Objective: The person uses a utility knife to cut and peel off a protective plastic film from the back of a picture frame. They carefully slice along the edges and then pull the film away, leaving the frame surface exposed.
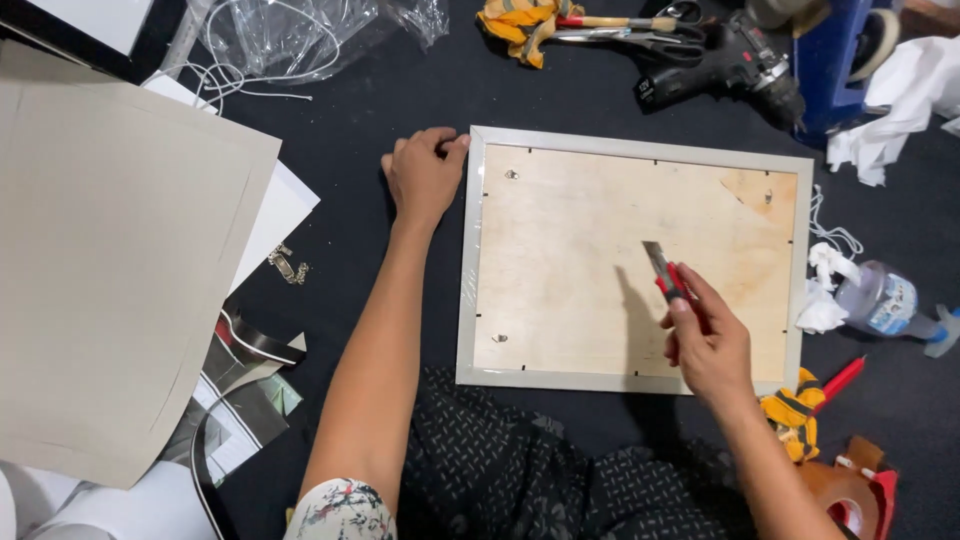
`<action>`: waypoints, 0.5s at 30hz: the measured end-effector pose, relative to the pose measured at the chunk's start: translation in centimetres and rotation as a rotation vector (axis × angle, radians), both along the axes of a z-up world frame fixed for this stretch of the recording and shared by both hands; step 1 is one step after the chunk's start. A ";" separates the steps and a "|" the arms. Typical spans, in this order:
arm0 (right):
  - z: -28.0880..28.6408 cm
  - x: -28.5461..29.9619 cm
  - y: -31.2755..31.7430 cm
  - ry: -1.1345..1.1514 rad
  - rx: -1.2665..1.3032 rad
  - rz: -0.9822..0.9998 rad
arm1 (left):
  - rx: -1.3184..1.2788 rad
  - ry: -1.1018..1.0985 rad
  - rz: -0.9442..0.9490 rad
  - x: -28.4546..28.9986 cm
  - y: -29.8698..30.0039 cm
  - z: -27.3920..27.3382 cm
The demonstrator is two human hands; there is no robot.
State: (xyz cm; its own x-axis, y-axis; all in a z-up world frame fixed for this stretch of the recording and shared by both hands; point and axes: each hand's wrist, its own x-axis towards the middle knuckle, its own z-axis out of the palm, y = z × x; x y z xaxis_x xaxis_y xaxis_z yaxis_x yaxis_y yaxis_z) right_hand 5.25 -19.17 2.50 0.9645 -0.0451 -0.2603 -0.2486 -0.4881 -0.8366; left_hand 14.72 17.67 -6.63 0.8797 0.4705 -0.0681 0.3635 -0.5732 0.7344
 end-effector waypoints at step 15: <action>-8.0 6.1 19.8 0.019 0.132 -0.067 | -0.158 0.072 -0.076 2.3 0.0 0.3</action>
State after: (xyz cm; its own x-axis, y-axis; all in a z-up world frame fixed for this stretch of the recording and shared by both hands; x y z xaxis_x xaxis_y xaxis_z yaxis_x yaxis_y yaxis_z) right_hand 11.37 0.62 -5.48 0.9554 -0.0736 -0.2859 -0.2930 -0.3554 -0.8876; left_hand 17.02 17.70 -6.29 0.9026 0.3813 -0.1999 0.3782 -0.4807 0.7911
